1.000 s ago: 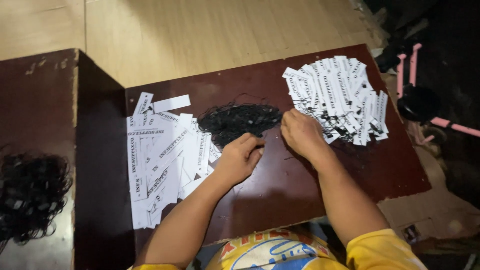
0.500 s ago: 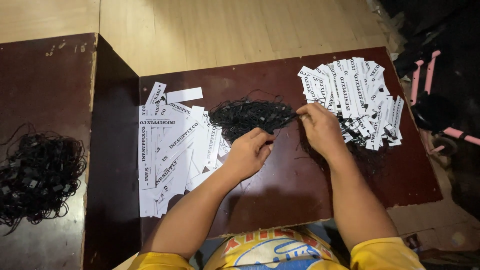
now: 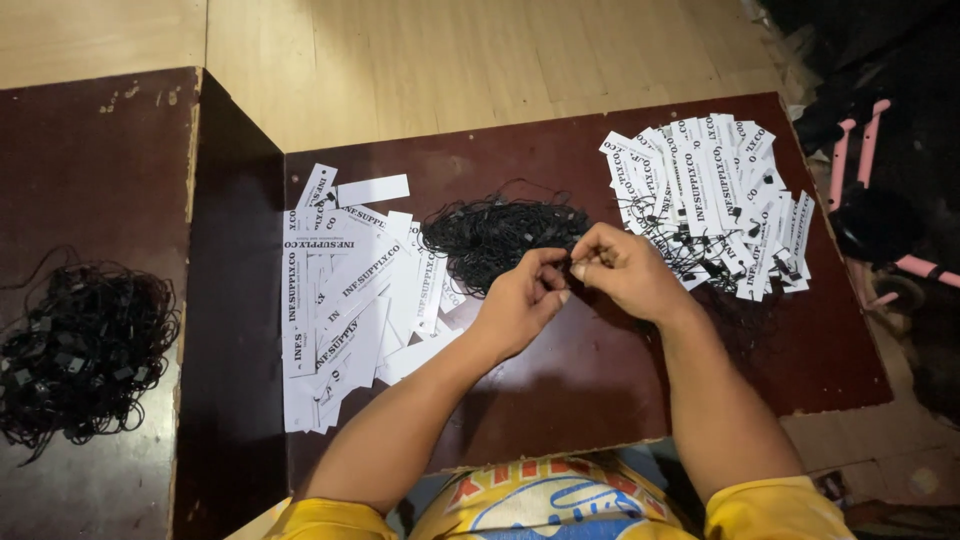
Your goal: Attaching paper labels to a bundle of black strings by threading the strings through the labels.
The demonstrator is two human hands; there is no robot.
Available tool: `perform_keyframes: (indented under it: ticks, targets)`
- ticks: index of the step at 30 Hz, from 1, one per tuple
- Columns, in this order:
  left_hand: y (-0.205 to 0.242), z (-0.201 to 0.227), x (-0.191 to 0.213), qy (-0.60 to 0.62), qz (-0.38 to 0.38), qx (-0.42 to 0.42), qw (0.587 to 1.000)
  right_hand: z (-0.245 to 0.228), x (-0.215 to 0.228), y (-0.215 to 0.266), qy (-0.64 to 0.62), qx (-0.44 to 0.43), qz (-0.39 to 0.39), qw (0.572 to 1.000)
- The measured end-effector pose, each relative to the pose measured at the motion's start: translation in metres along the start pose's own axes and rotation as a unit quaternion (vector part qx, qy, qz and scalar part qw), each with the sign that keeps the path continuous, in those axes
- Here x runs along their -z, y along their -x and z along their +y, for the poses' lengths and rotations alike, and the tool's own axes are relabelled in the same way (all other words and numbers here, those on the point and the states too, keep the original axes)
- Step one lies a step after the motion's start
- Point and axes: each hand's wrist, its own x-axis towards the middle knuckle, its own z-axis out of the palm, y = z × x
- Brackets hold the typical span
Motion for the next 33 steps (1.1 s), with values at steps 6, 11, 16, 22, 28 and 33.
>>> perform_keyframes:
  ticks: [6, 11, 16, 22, 28, 33]
  targets:
    - [-0.007, -0.019, -0.007, -0.156, 0.091, -0.107, 0.978, -0.002, 0.007, 0.0, -0.073, 0.036, 0.034, 0.996]
    - [-0.009, -0.018, -0.006, -0.166, 0.137, -0.109, 0.97, 0.037, 0.017, -0.011, -0.203, 0.11, 0.125, 0.965]
    - [-0.013, -0.021, -0.004, -0.146, 0.153, -0.128, 0.969, 0.03, 0.031, -0.009, -0.37, 0.134, 0.182, 0.901]
    - [-0.013, -0.014, 0.003, -0.091, 0.19, -0.149, 0.966, 0.028, 0.042, -0.007, -0.437, 0.128, 0.27, 0.848]
    - [-0.006, -0.001, 0.02, -0.045, 0.209, -0.137, 0.967, 0.024, 0.047, -0.006, -0.418, 0.106, 0.349, 0.832]
    - [0.001, 0.019, 0.046, 0.011, 0.173, -0.15, 0.973, 0.031, 0.044, -0.009, -0.307, 0.097, 0.289, 0.902]
